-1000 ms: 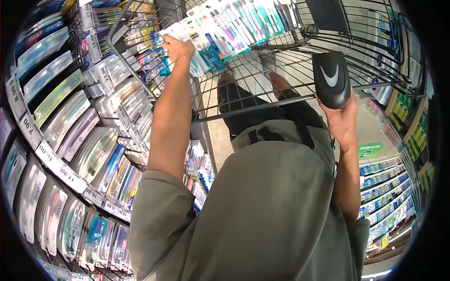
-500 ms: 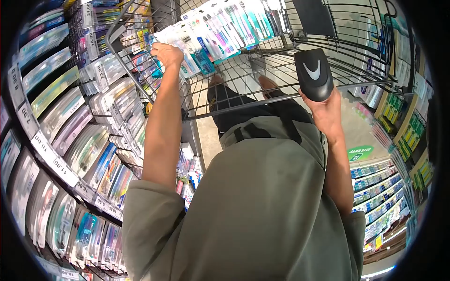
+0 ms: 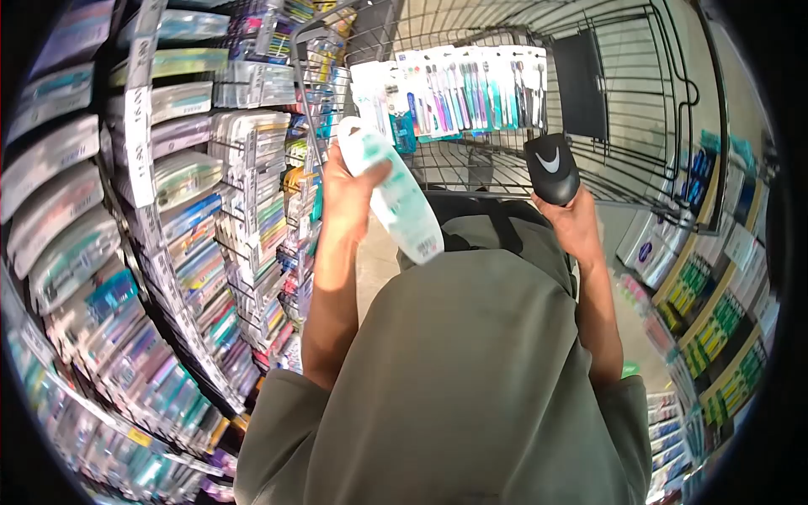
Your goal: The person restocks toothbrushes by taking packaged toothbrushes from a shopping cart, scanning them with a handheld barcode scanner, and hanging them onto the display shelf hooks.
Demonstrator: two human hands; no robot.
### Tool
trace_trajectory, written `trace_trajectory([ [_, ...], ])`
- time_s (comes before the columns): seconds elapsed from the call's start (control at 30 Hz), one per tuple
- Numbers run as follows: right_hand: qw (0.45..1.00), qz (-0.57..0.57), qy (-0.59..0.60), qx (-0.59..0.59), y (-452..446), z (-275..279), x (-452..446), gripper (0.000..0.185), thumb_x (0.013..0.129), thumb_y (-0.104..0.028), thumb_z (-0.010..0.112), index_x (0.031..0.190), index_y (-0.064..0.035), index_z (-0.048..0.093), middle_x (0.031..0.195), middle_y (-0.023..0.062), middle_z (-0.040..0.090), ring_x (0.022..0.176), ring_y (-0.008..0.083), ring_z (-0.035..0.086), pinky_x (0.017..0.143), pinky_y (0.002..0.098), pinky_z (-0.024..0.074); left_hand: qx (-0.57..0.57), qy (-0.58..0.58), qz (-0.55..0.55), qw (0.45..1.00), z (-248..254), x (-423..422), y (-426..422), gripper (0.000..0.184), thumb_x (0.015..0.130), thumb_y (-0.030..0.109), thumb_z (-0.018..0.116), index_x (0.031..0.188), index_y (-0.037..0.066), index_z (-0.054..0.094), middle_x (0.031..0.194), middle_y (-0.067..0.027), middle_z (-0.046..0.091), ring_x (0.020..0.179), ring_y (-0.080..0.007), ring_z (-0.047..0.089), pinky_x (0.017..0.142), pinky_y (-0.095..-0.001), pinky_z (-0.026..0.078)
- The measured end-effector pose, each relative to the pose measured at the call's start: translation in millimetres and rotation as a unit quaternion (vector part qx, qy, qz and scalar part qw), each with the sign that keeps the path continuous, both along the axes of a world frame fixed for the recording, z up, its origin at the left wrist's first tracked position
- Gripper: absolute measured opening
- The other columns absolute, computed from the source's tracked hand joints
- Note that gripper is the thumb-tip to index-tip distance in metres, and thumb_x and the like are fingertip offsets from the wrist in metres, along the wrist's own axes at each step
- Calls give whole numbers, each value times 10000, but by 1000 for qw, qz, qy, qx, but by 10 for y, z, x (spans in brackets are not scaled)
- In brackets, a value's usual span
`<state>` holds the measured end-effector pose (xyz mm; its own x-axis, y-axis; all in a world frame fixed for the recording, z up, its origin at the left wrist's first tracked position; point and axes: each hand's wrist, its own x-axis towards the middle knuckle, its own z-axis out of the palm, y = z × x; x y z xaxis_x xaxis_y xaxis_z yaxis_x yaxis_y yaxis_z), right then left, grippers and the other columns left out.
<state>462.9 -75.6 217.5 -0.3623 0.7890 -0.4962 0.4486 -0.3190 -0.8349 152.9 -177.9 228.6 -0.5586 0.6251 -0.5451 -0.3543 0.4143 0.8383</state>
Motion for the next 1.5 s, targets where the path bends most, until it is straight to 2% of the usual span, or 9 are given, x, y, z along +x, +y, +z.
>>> trace_trajectory([
  [0.27,997,63,34,18,84,131,-58,291,817,-33,747,1061,21,599,946,21,665,852,93,572,795,271,489,220,-329,-28,918,-163,367,-611,511,897,111,640,1363,-20,474,1301,-213,587,1137,-342,633,937,-449,556],
  [0.5,996,78,44,8,155,412,-166,183,820,-34,734,946,4,608,854,-16,625,780,70,532,721,249,463,253,-499,-77,825,-268,776,-857,614,875,189,658,1398,-24,416,1271,-239,562,1167,-417,602,993,-555,505],
  [0.67,992,60,104,-33,258,489,-218,144,815,-36,736,875,-48,606,754,-40,571,650,50,493,582,237,406,256,-466,35,846,-57,808,-707,751,946,609,469,1465,71,399,1068,-139,591,783,-250,574,681,-386,488],
  [0.9,972,51,204,-100,341,1040,-433,220,809,3,718,1019,-7,654,875,14,645,697,83,551,605,255,443,351,-422,71,833,22,627,-766,830,915,612,544,1512,73,337,1092,-103,571,860,-230,538,735,-384,461],
  [1.07,960,134,239,-66,147,1119,-524,316,797,-2,747,1098,-8,650,968,0,652,809,66,560,713,244,458,277,-91,146,945,141,585,-622,432,858,37,719,1236,50,511,959,-10,644,779,-118,611,737,-259,508],
  [1.2,955,174,231,-72,-96,1054,-565,336,804,-21,760,1116,1,637,988,-19,649,883,61,559,795,243,467,203,91,158,962,348,706,-468,543,797,-64,752,1256,-16,465,1076,-76,673,921,-101,634,820,-264,522],
  [1.3,947,184,241,-102,-117,1048,-542,365,799,-22,771,1135,5,632,1004,-18,654,917,65,562,819,250,471,214,111,153,958,428,715,-445,519,812,-59,712,1273,-1,480,1046,-60,659,912,-121,635,817,-267,535],
  [1.37,927,281,201,-146,-66,1039,-495,407,791,-23,780,1165,1,620,1063,-5,649,952,62,550,840,248,465,295,-55,159,941,365,595,-508,431,946,191,593,1325,23,475,971,-59,608,702,-125,537,597,-266,448],
  [1.5,908,315,238,-141,-79,1178,-529,455,747,-56,821,1151,13,622,1037,0,662,920,90,548,865,273,465,437,-284,136,842,367,484,-571,579,971,440,484,1430,88,474,934,-77,561,705,-180,442,641,-333,395],
])
